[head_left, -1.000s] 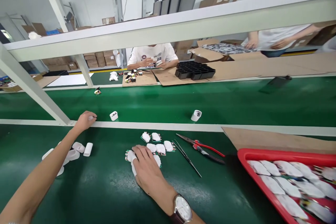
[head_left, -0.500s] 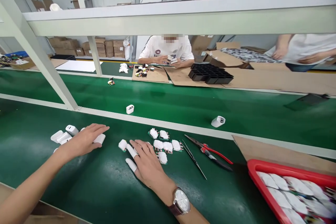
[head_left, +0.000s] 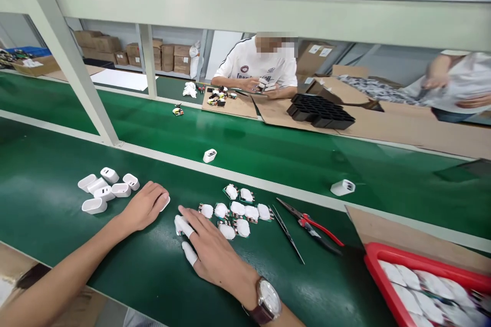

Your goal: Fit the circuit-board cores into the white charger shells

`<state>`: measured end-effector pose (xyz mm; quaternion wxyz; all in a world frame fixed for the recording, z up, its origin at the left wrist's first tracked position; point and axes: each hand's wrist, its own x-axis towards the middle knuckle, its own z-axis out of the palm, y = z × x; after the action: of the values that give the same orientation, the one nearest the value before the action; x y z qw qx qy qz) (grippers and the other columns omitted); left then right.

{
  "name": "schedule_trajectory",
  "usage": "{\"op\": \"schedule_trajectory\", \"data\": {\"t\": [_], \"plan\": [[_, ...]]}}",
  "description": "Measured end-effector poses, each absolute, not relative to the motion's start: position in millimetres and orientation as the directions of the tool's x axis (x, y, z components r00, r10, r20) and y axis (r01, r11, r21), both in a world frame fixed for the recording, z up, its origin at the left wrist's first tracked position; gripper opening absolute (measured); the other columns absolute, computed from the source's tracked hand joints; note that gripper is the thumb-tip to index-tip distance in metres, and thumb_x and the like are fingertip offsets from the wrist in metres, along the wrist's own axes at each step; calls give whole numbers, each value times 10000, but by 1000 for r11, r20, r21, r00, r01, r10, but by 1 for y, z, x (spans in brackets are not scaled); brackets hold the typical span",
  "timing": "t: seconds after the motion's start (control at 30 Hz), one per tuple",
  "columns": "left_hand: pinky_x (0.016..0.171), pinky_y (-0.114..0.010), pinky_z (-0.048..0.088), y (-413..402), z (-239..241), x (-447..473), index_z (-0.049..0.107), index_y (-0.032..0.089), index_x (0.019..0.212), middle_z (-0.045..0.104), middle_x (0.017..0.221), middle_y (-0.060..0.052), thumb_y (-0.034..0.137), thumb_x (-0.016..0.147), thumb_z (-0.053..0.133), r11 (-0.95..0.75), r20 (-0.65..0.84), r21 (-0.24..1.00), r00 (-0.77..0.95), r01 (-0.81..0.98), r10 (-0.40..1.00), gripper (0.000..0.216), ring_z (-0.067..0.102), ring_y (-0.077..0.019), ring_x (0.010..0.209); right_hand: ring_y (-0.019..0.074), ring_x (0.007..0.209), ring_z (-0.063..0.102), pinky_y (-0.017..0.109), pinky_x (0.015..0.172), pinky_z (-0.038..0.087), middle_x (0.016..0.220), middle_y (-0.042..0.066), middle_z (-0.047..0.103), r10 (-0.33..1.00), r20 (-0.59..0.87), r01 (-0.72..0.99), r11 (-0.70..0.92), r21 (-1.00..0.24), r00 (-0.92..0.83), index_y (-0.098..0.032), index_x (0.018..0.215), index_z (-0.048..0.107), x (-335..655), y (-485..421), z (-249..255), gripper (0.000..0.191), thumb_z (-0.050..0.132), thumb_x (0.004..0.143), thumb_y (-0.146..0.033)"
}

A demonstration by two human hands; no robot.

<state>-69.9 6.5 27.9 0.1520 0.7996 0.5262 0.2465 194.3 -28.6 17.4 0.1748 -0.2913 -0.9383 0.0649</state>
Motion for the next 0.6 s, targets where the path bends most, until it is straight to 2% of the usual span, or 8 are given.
{"op": "schedule_trajectory", "data": {"t": [0.1, 0.2, 0.27, 0.33, 0.4, 0.47, 0.53, 0.6], "plan": [[970, -435, 533, 3, 21, -75, 687, 201, 1109, 750, 1129, -88, 388, 1119, 394, -367, 236, 572, 281, 733, 930, 348, 651, -266, 1062, 317, 1299, 573, 487, 1091, 548, 1449, 171, 585, 549, 271, 515, 836, -192, -790, -134, 1326, 613, 192, -26, 7, 383, 610, 944, -101], [980, -416, 542, -1, 19, -80, 686, 210, 1172, 746, 1161, -83, 399, 1123, 389, -297, 188, 639, 230, 710, 955, 355, 677, -260, 1092, 312, 1108, 665, 473, 955, 623, 1301, 201, 644, 603, 312, 584, 795, -162, -735, -97, 1395, 567, 188, -26, -6, 437, 665, 992, -236], [991, -400, 547, -3, 20, -82, 670, 210, 1233, 732, 1203, -88, 396, 1128, 371, -257, 162, 681, 202, 686, 966, 368, 692, -250, 1110, 336, 1128, 662, 488, 942, 631, 1353, 220, 625, 605, 349, 601, 788, -135, -716, -91, 1393, 567, 188, -27, -12, 451, 669, 1002, -290], [941, -378, 572, -4, 22, -84, 654, 213, 1283, 725, 1200, -89, 402, 1123, 382, -233, 135, 717, 197, 657, 971, 368, 711, -235, 1048, 353, 1165, 644, 511, 959, 624, 1420, 214, 602, 596, 364, 602, 791, -111, -716, -106, 1355, 594, 190, -29, -13, 374, 631, 1007, -239], [829, -343, 598, -5, 25, -87, 631, 230, 1340, 718, 1168, -80, 438, 1083, 497, -229, 96, 751, 240, 620, 966, 357, 710, -209, 915, 343, 1185, 630, 513, 986, 612, 1441, 196, 599, 593, 357, 591, 796, -126, -722, -119, 1356, 596, 194, -30, -11, 354, 569, 1005, -151], [715, -310, 598, -6, 27, -91, 581, 262, 1415, 696, 1194, -71, 488, 957, 715, -232, 49, 773, 308, 591, 950, 528, 679, -185, 813, 322, 1193, 621, 496, 1019, 600, 1446, 194, 596, 594, 346, 571, 801, -177, -726, -112, 1397, 564, 197, -30, -9, 413, 520, 987, -86], [687, -304, 595, -6, 28, -94, 578, 282, 1404, 669, 1264, -72, 473, 821, 865, -252, 29, 771, 364, 584, 931, 678, 655, -176, 794, 321, 1213, 610, 498, 1045, 588, 1481, 193, 570, 585, 345, 542, 811, -221, -734, -112, 1386, 562, 200, -29, -8, 436, 495, 960, -47], [695, -312, 595, -6, 27, -93, 617, 280, 1337, 666, 1280, -72, 417, 821, 873, -273, 24, 751, 388, 601, 921, 592, 644, -173, 788, 326, 1236, 607, 509, 1067, 578, 1482, 183, 569, 577, 353, 521, 817, -249, -736, -127, 1364, 569, 202, -27, -8, 429, 492, 952, -35]]}}
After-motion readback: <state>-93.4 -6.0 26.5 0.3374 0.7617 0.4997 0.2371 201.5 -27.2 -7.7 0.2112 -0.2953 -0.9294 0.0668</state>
